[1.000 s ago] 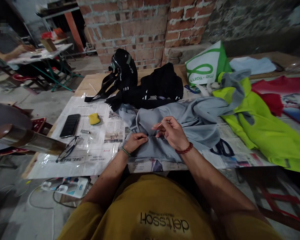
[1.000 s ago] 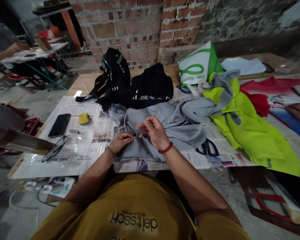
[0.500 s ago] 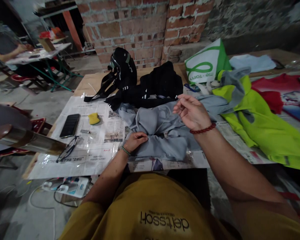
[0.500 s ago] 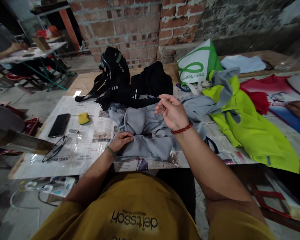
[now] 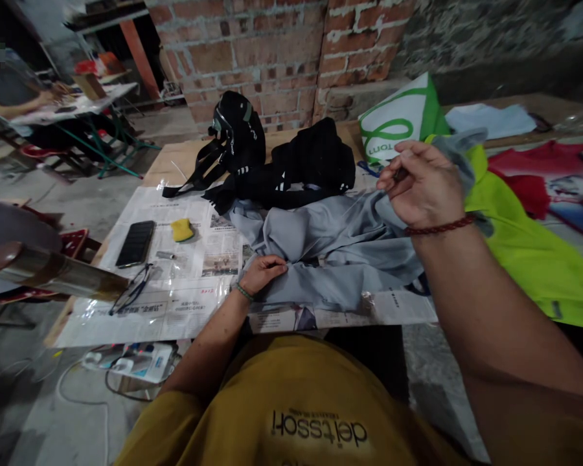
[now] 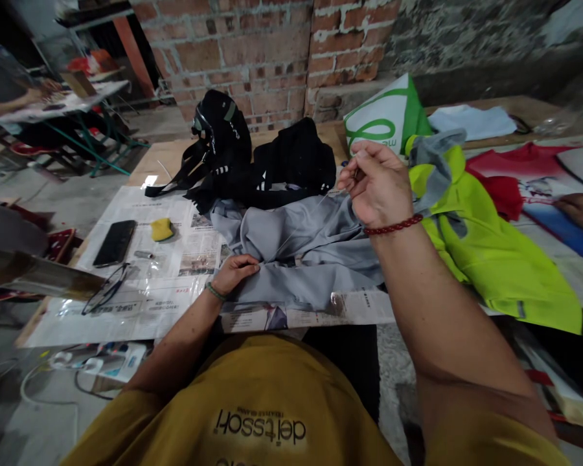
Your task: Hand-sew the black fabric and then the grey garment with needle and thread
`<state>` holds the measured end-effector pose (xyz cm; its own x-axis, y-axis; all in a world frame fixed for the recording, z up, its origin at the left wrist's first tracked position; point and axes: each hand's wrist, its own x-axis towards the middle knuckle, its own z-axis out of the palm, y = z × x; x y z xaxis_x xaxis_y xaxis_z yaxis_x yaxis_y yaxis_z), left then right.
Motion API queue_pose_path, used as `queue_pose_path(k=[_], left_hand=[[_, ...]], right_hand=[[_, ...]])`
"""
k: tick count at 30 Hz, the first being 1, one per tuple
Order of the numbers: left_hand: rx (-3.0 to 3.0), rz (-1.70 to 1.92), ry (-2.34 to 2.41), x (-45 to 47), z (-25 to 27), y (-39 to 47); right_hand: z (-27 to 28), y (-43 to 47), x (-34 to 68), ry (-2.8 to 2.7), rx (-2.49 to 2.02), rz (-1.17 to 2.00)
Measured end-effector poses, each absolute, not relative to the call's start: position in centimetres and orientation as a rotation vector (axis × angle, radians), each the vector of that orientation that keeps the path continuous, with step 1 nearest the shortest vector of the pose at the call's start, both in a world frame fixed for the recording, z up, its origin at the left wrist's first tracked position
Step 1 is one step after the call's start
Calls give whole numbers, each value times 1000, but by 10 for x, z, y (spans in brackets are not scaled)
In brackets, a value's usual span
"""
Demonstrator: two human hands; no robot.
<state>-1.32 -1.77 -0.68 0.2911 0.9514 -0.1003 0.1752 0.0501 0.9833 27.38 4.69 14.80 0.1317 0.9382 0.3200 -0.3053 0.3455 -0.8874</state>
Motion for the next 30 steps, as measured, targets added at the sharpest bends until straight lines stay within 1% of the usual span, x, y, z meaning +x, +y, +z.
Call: queue_pose_path(k=[7,10,15,17,18,20,23,25,30], left_hand=[[1425,857,1127,-15,-9,-17],[1464,850,1099,-18,-8,-17],[1625,800,1106,-21,1,-20],[1719,781,1118,-22,6,-22],[1766,759,1134,-22,8,-22],[1863,673,1183,-22,13,-24],[1972,504,1258,-22,20,-26],[1993,462,1272,-20,21,-28],[1932,556,1317,-12,11,-33]], right_hand=[[143,48,271,-987,-781,1063],[129,32,254,-945,-827,1162],[70,-24,201,-1001,-883,1532],[39,-39,188,-1009,-938,1596],[25,-42,186,-1002,-999,1540],[2,-40,192,-995,-1152,1328],[-17,-28,213,-1000,-1259,1115],[-21,-22,224,-1003,-1257,1087],[-22,-25,226,-1060,-1236,1110]])
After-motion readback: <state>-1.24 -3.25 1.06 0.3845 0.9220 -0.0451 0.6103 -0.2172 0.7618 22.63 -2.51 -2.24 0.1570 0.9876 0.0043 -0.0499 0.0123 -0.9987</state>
